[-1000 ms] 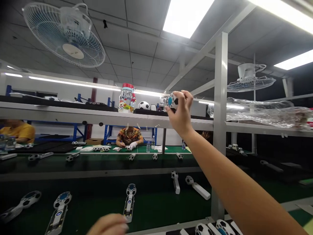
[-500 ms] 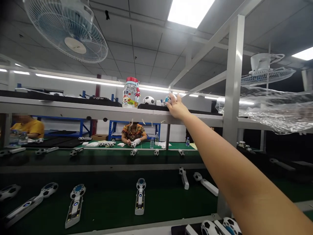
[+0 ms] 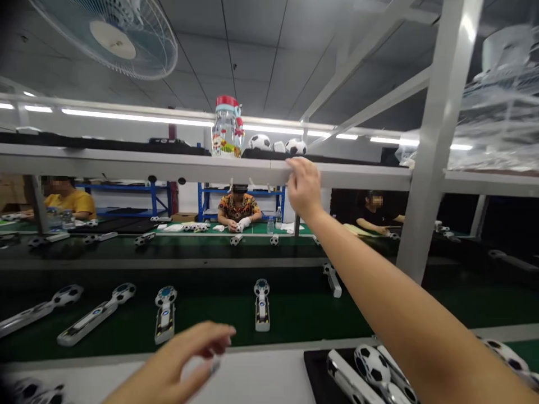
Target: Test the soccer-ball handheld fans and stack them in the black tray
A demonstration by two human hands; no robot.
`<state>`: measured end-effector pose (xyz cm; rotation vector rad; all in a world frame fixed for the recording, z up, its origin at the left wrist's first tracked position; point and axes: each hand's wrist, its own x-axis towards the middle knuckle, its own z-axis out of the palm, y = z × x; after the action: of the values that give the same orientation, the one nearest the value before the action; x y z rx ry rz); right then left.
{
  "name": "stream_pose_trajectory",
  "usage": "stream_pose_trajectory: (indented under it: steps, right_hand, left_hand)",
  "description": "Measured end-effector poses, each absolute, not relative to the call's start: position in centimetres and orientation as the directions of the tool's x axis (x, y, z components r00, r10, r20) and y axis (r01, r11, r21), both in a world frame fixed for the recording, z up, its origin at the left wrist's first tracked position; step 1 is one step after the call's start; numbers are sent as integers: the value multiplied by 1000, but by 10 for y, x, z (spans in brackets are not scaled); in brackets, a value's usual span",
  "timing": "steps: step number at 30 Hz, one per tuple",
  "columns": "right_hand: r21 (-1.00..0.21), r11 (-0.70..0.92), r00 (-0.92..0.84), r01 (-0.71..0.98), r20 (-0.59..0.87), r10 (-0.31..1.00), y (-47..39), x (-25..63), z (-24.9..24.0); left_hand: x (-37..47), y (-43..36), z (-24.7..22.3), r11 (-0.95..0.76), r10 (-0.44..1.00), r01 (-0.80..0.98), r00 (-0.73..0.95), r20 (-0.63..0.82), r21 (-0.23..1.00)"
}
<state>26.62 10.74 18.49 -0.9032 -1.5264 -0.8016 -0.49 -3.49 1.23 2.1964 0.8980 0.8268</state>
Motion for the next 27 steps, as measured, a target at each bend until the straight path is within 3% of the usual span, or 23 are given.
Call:
stream_pose_trajectory:
  steps: [1,2,3,4,5,6,8,11,15,19,23,27]
  right_hand:
    - [59,565,-166,823,976,141,105,257,150]
    - [29,642,-239,766,940,243,103,247,112]
    - [-102,663,-268,742,861,432,103,237,73]
    - [-317,577,-211,753,714,667,104,227,34]
    - [-540,369,-77,757,486,870,107,219,-2]
    - [-617,235,-3,751,352,936,111,213,-35]
    - [-683,23,110,730,151,982,124,207,-84]
    - [-693,-193,230,695,-41,972,146,211,-122]
    - [-713,-340,305,613,-183,935,163,225,-135]
    - [-827,-337,310,450,-209,927,161,232,-140]
    - [-954,-241,253,177,-192,948,147,223,-132]
    - [-990,-80,190,-113,-100,977,121,206,-99]
  left_hand:
    - [-11,-18,6,-522,803,390,526,281,759]
    - [-16,0,-3,-411,878,399,414,239,819]
    - [-21,17,-14,-305,940,447,282,192,841]
    - [-25,34,-28,-216,976,520,131,173,827]
    - [-28,49,-42,-103,990,591,-15,139,800]
    - [-31,62,-58,-32,989,615,-95,115,788]
    - [-35,80,-88,80,968,636,-234,92,767]
    - [-41,91,-123,179,906,629,-406,123,757]
    - [-52,99,-143,179,890,552,-444,106,814]
    - [-65,106,-141,137,907,386,-420,42,912]
    - [-80,101,-127,81,931,62,-360,-53,995]
    - [-78,91,-98,-76,952,-278,-305,-13,958]
